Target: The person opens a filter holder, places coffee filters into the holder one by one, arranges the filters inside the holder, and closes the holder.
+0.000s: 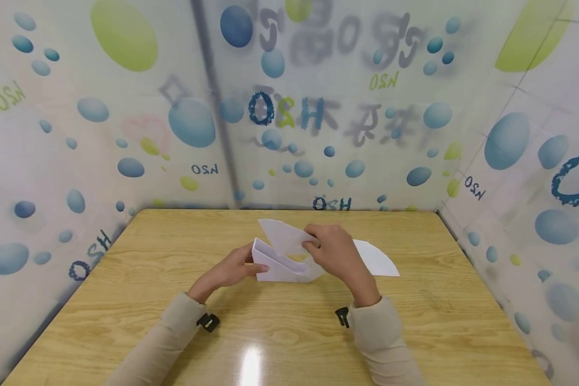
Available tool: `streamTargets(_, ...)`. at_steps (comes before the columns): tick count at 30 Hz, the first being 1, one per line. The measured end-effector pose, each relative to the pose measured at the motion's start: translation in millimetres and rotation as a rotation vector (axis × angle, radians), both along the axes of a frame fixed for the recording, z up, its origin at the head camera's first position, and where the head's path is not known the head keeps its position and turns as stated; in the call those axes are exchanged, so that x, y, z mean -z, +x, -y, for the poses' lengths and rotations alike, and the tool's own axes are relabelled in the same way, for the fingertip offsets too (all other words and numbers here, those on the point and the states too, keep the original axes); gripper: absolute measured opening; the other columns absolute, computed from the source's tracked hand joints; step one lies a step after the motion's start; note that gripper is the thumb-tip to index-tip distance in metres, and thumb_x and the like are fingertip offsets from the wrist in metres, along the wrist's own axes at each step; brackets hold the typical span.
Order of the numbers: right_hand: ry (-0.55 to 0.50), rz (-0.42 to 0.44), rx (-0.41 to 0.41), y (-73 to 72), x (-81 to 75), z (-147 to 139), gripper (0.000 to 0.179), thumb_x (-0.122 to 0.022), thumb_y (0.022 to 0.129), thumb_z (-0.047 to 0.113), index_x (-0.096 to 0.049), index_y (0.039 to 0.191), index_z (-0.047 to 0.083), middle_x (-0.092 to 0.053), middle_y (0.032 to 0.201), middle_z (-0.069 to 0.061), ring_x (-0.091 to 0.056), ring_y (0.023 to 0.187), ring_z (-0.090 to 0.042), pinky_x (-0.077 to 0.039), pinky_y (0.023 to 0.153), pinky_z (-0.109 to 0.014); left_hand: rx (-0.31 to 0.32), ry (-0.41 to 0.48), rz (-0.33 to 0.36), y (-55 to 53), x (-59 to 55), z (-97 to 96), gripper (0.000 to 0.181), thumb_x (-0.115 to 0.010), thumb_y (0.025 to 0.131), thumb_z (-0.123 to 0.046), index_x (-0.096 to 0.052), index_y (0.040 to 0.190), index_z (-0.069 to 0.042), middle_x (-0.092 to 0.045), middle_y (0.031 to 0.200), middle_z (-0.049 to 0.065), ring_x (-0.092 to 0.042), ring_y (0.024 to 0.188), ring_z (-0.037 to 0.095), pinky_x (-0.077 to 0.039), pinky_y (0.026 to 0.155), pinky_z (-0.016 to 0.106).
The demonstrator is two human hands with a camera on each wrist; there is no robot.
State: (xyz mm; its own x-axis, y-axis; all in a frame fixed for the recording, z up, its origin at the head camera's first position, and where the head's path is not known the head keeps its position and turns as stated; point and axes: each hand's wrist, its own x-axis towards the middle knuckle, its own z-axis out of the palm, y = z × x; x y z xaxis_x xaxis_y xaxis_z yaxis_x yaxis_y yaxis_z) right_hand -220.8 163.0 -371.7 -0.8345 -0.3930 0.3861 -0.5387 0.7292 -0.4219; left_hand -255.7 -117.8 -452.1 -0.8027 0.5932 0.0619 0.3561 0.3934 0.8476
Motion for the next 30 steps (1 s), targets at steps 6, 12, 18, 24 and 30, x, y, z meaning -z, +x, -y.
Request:
streamTargets(6, 0.012, 0.016, -0.002, 1.1, 0.7, 5.5, 0.009, -0.075, 0.094, 0.013, -0.069, 0.088, 0.014, -0.058, 0.065, 0.006, -0.044, 0.056, -0.007, -0.038, 0.057, -0.024, -0.005, 0.005, 0.016, -0.8, -0.1, -0.3, 0.032, -0.068, 0.101, -0.014, -0.056, 0.13, -0.006, -0.07, 0.12, 0.017, -0.07, 0.112, 0.035, -0.063, 0.077, 0.042)
streamTargets(12, 0.033, 0.012, -0.006, 1.4, 2.8, 9.9, 0.008, -0.076, 0.094, 0.014, -0.07, 0.088, 0.015, -0.058, 0.065, 0.006, -0.044, 0.056, -0.006, -0.037, 0.056, -0.023, 0.003, 0.012, -0.007, -1.3, 0.1, 0.7, 0.035, -0.068, 0.101, -0.013, -0.055, 0.131, -0.002, -0.069, 0.119, 0.018, -0.07, 0.112, 0.036, -0.062, 0.077, 0.041)
streamTargets(18, 0.023, 0.03, -0.024, 1.3, 4.7, 12.4, 0.009, -0.075, 0.095, 0.013, -0.069, 0.088, 0.014, -0.059, 0.066, 0.005, -0.044, 0.056, -0.006, -0.038, 0.056, -0.023, 0.006, 0.012, -0.011, -1.0, 0.7, 0.9, 0.04, -0.068, 0.101, -0.013, -0.053, 0.137, -0.004, -0.069, 0.124, 0.017, -0.069, 0.114, 0.036, -0.062, 0.08, 0.037)
streamTargets(24, 0.036, 0.037, -0.028, 1.7, 4.7, 16.4, 0.004, -0.075, 0.095, 0.013, -0.073, 0.093, 0.01, -0.067, 0.073, 0.003, -0.049, 0.06, -0.006, -0.042, 0.057, -0.023, -0.002, 0.004, -0.011, -0.4, -0.9, -0.1, 0.043, -0.068, 0.101, -0.012, -0.052, 0.139, -0.004, -0.069, 0.125, 0.017, -0.069, 0.114, 0.036, -0.062, 0.08, 0.037)
streamTargets(30, 0.043, 0.074, -0.034, 1.9, 5.1, 19.7, 0.003, -0.075, 0.095, 0.012, -0.073, 0.096, 0.01, -0.072, 0.079, 0.001, -0.052, 0.06, -0.006, -0.044, 0.057, -0.023, -0.013, 0.0, 0.007, 1.1, -1.5, -0.8, 0.045, -0.067, 0.101, -0.013, -0.05, 0.142, -0.005, -0.069, 0.125, 0.019, -0.07, 0.113, 0.036, -0.063, 0.081, 0.041)
